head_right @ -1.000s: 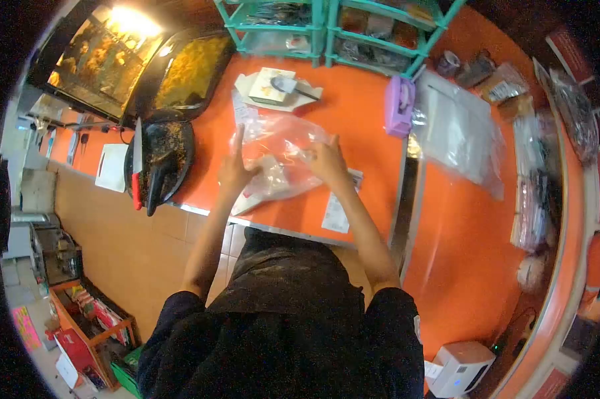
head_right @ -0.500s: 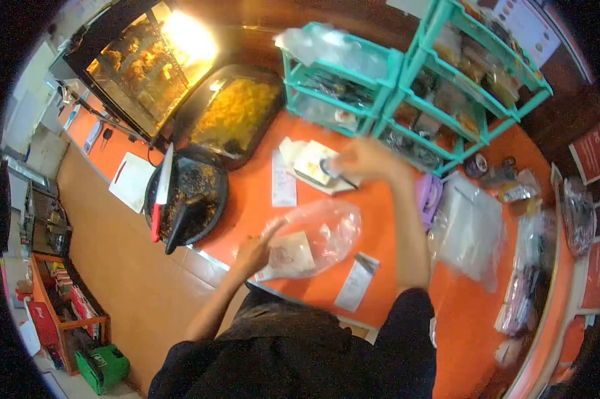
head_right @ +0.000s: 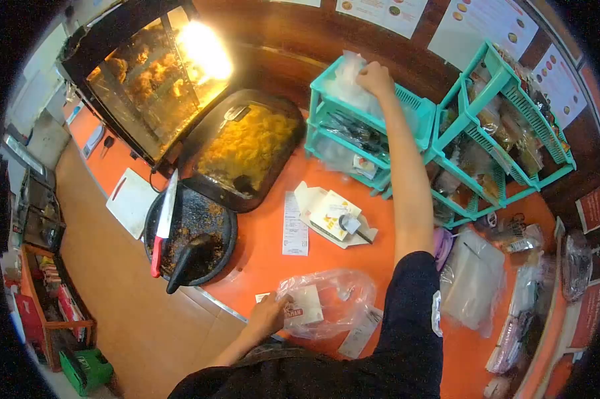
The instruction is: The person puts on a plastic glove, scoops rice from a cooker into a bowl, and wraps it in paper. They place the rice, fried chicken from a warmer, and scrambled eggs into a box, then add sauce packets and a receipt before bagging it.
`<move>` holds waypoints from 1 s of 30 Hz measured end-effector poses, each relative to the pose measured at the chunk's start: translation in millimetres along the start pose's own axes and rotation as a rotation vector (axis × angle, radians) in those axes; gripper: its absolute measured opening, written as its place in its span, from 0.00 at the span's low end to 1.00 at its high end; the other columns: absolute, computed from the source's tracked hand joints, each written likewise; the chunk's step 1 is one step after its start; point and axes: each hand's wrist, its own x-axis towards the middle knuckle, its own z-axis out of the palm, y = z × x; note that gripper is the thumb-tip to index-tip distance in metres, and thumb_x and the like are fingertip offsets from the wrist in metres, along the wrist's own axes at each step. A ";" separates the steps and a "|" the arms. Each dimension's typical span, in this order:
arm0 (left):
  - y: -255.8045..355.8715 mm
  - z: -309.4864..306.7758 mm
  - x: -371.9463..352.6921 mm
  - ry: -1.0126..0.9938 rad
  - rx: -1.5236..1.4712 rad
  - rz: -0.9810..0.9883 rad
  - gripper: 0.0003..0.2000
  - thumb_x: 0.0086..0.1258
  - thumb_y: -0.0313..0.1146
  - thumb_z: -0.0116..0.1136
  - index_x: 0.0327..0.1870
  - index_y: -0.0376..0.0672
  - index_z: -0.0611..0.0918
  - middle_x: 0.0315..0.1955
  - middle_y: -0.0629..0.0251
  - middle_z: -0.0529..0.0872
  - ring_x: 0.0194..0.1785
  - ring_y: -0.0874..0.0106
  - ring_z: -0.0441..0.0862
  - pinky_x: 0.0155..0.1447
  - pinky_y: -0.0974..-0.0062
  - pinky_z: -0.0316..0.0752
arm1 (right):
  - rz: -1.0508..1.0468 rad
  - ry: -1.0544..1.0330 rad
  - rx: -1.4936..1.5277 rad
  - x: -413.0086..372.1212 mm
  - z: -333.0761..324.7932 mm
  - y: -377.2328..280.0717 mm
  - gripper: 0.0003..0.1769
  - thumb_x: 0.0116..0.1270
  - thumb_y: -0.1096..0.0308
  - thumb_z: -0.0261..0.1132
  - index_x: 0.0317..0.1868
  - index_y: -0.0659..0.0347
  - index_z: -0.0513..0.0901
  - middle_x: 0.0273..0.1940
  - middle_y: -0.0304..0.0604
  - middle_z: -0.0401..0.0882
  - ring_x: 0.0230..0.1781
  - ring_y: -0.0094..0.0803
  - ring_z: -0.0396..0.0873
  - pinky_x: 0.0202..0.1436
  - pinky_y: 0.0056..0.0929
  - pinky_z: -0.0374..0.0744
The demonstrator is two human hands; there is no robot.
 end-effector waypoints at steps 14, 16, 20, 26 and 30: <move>2.9 7.5 -0.5 0.132 -0.032 -0.019 0.30 0.55 0.25 0.61 0.65 0.46 0.75 0.45 0.46 0.74 0.44 0.50 0.81 0.40 0.55 0.79 | -0.523 0.749 -0.299 -12.0 -82.7 -36.8 0.12 0.56 0.69 0.65 0.42 0.51 0.84 0.38 0.43 0.80 0.43 0.47 0.81 0.45 0.49 0.78; -4.4 19.6 -2.1 0.174 -0.084 -0.020 0.30 0.55 0.23 0.60 0.65 0.43 0.74 0.46 0.44 0.74 0.45 0.48 0.81 0.42 0.53 0.79 | -0.751 0.943 -0.286 -57.2 -106.8 -51.9 0.11 0.56 0.70 0.65 0.41 0.51 0.84 0.35 0.41 0.76 0.41 0.43 0.79 0.43 0.45 0.76; -14.0 34.9 -2.7 0.208 -0.185 0.004 0.34 0.52 0.17 0.58 0.66 0.38 0.70 0.56 0.38 0.70 0.48 0.41 0.79 0.48 0.49 0.79 | -0.818 0.754 0.033 -259.8 -90.5 -68.9 0.11 0.55 0.72 0.67 0.41 0.55 0.83 0.40 0.47 0.79 0.45 0.47 0.78 0.51 0.44 0.77; -11.3 22.0 -17.2 0.224 -0.232 0.024 0.35 0.51 0.17 0.57 0.67 0.34 0.68 0.66 0.35 0.63 0.52 0.38 0.78 0.52 0.51 0.79 | -0.821 -0.336 0.262 -544.8 7.9 -55.1 0.13 0.55 0.71 0.65 0.43 0.52 0.85 0.36 0.41 0.79 0.40 0.41 0.80 0.47 0.39 0.78; -23.0 7.8 -49.0 0.163 -0.155 -0.034 0.38 0.50 0.19 0.57 0.71 0.37 0.66 0.69 0.34 0.62 0.57 0.37 0.76 0.59 0.53 0.77 | -0.706 -0.256 0.345 -548.4 -22.2 -53.4 0.15 0.55 0.71 0.65 0.46 0.56 0.85 0.41 0.45 0.81 0.45 0.44 0.79 0.50 0.42 0.77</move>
